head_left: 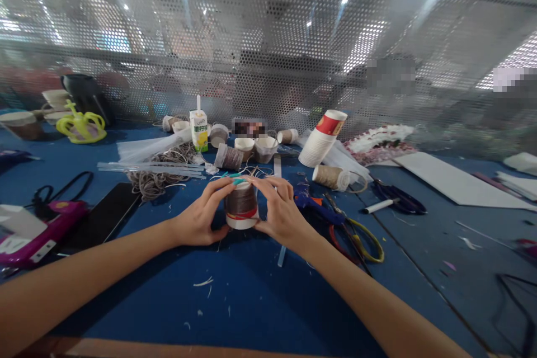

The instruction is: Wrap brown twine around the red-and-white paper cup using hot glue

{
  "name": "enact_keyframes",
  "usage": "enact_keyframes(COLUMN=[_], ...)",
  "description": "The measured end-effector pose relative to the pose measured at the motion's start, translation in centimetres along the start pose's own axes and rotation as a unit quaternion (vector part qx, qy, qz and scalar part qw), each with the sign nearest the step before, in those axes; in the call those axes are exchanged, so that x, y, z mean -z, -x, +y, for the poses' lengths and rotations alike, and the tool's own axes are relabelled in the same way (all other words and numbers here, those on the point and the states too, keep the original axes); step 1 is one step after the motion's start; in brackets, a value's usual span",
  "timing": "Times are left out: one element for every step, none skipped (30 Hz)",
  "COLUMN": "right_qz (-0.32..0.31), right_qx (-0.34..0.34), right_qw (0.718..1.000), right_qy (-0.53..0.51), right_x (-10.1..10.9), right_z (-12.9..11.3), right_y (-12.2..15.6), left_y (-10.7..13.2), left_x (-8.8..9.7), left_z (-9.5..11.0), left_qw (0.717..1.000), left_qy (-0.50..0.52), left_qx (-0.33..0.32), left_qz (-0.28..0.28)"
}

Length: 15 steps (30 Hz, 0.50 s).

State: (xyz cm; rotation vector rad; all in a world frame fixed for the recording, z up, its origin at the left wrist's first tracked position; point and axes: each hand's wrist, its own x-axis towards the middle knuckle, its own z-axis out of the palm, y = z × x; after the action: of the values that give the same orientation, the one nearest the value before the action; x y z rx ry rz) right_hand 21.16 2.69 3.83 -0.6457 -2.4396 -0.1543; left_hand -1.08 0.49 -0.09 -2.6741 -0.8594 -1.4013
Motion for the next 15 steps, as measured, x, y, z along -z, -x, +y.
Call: enact_keyframes(right_qz=[0.004,0.005,0.002,-0.004,-0.015,-0.025,-0.04,-0.048,-0.053,-0.067,-0.111,-0.15,-0.165,-0.16,-0.159], right_qx=[0.001,0.005,0.014,0.023,0.03,0.033,0.003,-0.044,-0.096,-0.14,-0.171,-0.198,-0.227,-0.251,-0.265], right_qw=[1.0,1.0,1.0,1.0,0.999,0.999,0.999,0.997,0.992,0.984,0.975,0.966,0.958,0.952,0.947], right_qy=[0.006,0.007,0.007,0.007,0.009,0.019,0.035,0.052,0.07,0.083,0.085,0.075,0.065,0.075,0.091], right_x=[-0.1,-0.1,0.0,0.4,1.0,1.8,2.7,3.9,5.1,6.3,7.4,8.4,9.2,9.7,9.9], right_z=[-0.2,-0.3,-0.4,-0.3,-0.1,0.2,0.5,1.0,1.6,2.2,2.8,3.5,4.1,4.8,5.5], right_y=[0.0,-0.1,-0.2,-0.4,-0.7,-1.0,-1.2,-1.4,-1.5,-1.5,-1.3,-1.0,-0.5,0.1,0.8], left_y=[0.0,0.1,0.1,0.2,0.2,0.3,0.4,0.5,0.5,0.4,0.4,0.3,0.2,0.1,0.1], left_x=[0.0,-0.1,-0.2,-0.3,-0.4,-0.6,-0.7,-0.9,-1.0,-1.1,-1.2,-1.3,-1.3,-1.2,-1.2], left_z=[0.0,-0.1,-0.2,-0.3,-0.5,-0.7,-0.8,-1.0,-1.0,-1.1,-1.1,-1.0,-1.0,-1.0,-0.9], left_qw=[1.0,1.0,1.0,1.0,0.999,0.996,0.991,0.982,0.975,0.972,0.969,0.965,0.958,0.954,0.954], left_qy=[0.001,0.001,-0.001,-0.002,-0.002,0.003,0.015,0.03,0.044,0.058,0.075,0.098,0.118,0.134,0.142], left_qx=[0.005,0.012,0.019,0.026,0.04,0.05,0.062,0.07,0.062,0.049,0.05,0.059,0.072,0.088,0.096], left_qz=[-0.004,-0.006,0.0,0.013,0.034,0.076,0.12,0.17,0.208,0.222,0.231,0.237,0.251,0.252,0.245])
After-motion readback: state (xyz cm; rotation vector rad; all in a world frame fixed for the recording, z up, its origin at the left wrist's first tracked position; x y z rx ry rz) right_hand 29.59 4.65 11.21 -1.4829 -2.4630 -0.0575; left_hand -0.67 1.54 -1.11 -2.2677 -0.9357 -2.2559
